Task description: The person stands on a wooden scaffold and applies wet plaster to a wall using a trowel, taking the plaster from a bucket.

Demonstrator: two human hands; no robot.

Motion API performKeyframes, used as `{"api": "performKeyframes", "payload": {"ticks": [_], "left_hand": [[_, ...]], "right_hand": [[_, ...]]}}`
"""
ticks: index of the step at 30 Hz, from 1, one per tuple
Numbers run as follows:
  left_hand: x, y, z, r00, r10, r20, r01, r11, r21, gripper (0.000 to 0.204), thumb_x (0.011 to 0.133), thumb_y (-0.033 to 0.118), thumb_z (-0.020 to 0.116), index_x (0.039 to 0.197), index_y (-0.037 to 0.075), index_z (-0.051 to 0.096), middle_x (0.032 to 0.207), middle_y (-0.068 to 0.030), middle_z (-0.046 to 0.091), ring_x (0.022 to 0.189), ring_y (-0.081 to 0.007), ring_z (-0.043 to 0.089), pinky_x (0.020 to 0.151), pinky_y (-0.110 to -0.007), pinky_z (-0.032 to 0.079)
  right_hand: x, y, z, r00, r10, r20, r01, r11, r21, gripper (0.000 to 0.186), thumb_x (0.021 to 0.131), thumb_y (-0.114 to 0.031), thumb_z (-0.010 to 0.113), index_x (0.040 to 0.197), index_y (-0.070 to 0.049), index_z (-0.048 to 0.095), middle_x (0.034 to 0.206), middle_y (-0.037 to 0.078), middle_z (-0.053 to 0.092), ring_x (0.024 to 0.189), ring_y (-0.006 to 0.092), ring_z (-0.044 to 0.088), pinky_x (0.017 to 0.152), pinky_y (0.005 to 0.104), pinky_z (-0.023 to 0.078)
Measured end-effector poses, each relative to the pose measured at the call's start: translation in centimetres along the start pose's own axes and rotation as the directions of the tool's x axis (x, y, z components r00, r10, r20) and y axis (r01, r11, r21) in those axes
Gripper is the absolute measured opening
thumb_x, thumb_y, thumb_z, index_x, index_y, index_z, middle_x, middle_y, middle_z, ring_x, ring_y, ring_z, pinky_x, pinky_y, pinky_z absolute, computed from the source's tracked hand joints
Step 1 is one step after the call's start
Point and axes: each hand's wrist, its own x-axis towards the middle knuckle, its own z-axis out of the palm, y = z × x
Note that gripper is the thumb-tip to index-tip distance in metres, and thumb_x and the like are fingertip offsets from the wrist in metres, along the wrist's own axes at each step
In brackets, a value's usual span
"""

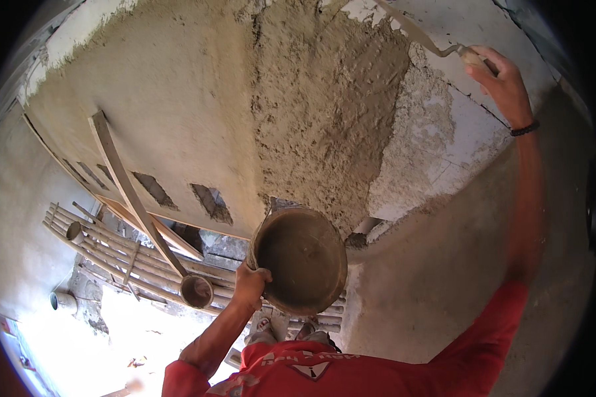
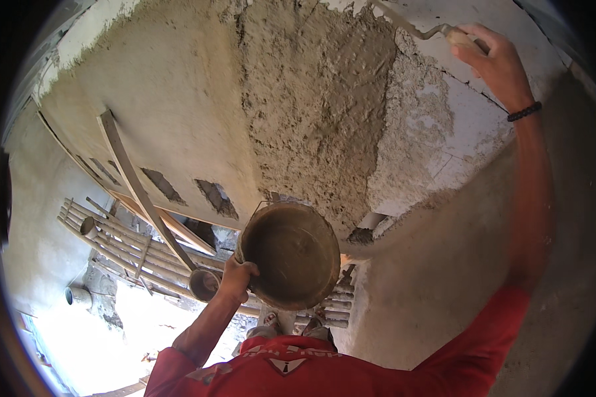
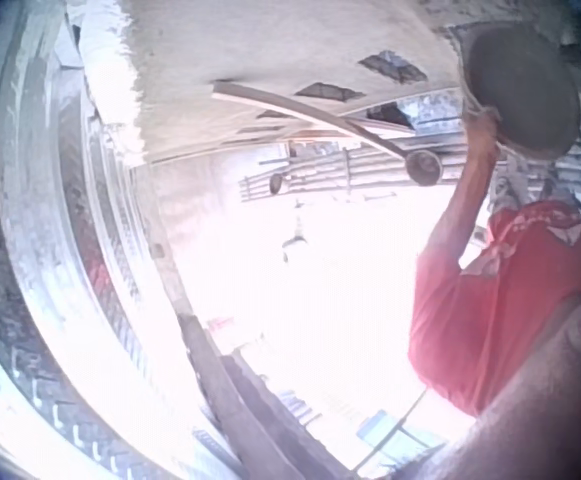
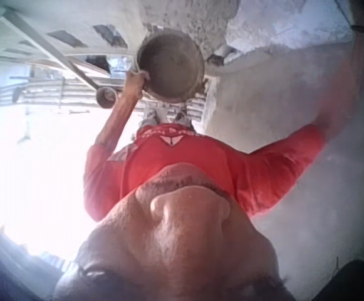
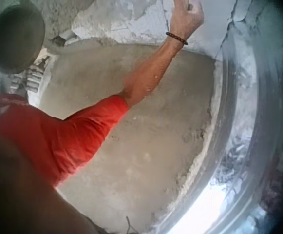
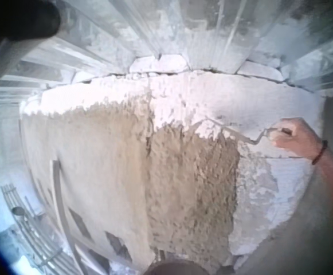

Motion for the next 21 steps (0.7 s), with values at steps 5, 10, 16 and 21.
{"api": "performKeyframes", "payload": {"ticks": [5,10,16,21], "left_hand": [[0.1,-0.3,0.1,0.999,-0.032,-0.009,0.032,0.998,0.052,0.042,0.067,-0.004,0.054,0.108,-0.004,0.061,0.084,-0.0065,0.062,0.070,-0.0155,0.056,0.061,-0.028,0.047],[0.8,-0.2,1.6,0.998,-0.027,0.063,0.020,0.994,0.111,0.045,0.066,-0.005,0.054,0.111,-0.004,0.060,0.089,-0.0077,0.063,0.076,-0.0184,0.059,0.066,-0.030,0.049],[1.0,0.7,3.4,0.993,0.020,0.121,-0.033,0.993,0.112,0.044,0.066,-0.004,0.054,0.110,-0.004,0.059,0.085,-0.0060,0.061,0.073,-0.0160,0.056,0.063,-0.028,0.047],[1.2,0.3,4.0,0.991,-0.031,0.128,0.014,0.991,0.132,0.042,0.067,-0.005,0.054,0.108,-0.004,0.060,0.086,-0.0065,0.061,0.074,-0.0168,0.057,0.066,-0.029,0.047]], "right_hand": [[-4.7,1.0,3.6,0.974,-0.219,0.062,0.214,0.973,0.085,0.042,0.084,-0.022,0.071,0.121,-0.002,0.062,0.092,0.003,0.063,0.079,0.0122,0.058,0.068,0.0291,0.050],[-16.7,-3.0,11.8,0.798,-0.159,0.582,0.294,0.945,-0.144,0.038,0.078,-0.020,0.072,0.112,-0.004,0.065,0.087,0.010,0.062,0.079,0.0233,0.065,0.070,0.0357,0.053],[-25.9,-1.1,21.4,0.748,-0.264,0.609,0.554,0.755,-0.352,0.026,0.084,-0.014,0.058,0.109,-0.010,0.066,0.084,0.016,0.064,0.077,0.0306,0.066,0.068,0.0435,0.054],[-29.2,-1.6,24.6,0.598,0.008,0.801,0.101,0.991,-0.084,0.037,0.077,-0.017,0.067,0.114,-0.010,0.064,0.089,0.019,0.068,0.086,0.0376,0.067,0.074,0.0485,0.054]]}}
